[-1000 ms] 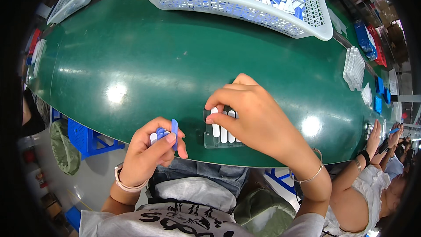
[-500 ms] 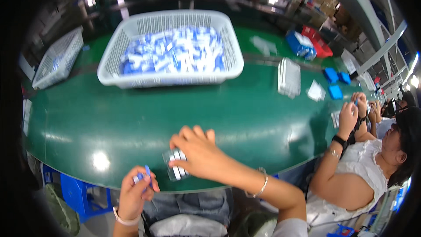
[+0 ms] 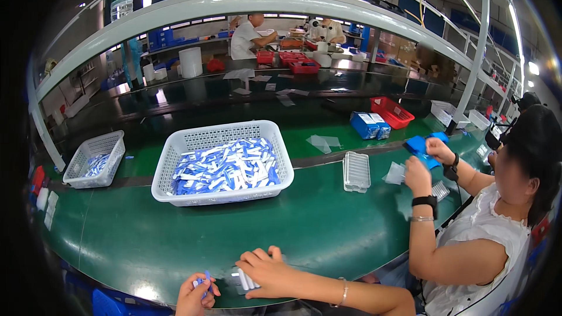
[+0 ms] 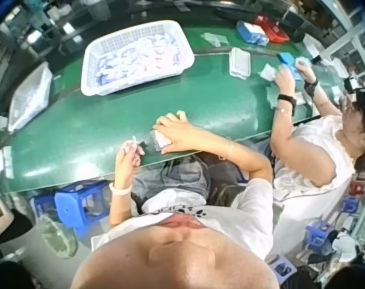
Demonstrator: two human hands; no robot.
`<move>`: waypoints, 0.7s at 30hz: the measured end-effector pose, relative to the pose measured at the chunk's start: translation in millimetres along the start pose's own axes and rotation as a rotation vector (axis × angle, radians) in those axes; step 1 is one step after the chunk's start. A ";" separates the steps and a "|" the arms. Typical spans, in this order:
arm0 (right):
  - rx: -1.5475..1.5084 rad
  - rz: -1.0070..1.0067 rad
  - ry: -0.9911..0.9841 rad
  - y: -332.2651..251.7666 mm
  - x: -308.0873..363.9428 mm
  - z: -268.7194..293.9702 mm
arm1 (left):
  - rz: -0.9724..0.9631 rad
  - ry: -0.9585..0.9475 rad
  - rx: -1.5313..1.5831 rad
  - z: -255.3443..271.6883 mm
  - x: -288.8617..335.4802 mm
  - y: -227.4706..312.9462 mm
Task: The person places small strips one by one into the slots of a clear plastic tray by hand, aligns the inserted strips, and slides the filled tray down the table.
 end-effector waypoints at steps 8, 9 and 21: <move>0.441 -0.405 -0.399 131.7 108.5 63.9 | -0.032 -0.049 -0.045 -10.2 -21.1 6.3; 0.388 -0.439 -0.418 141.1 116.1 77.6 | -0.040 -0.040 -0.052 -10.2 -23.3 6.5; 1.098 0.311 -0.270 276.8 59.7 161.3 | -0.113 0.067 -0.143 -7.0 -31.4 6.3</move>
Point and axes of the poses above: each hand's wrist, its own x-axis away from the middle knuckle, its own z-axis out of the back of the hand, y = z × x, the point moved 10 cm from there along -x, towards the middle knuckle, and after that the axes turned 6 degrees about y, right-handed, at the moved point
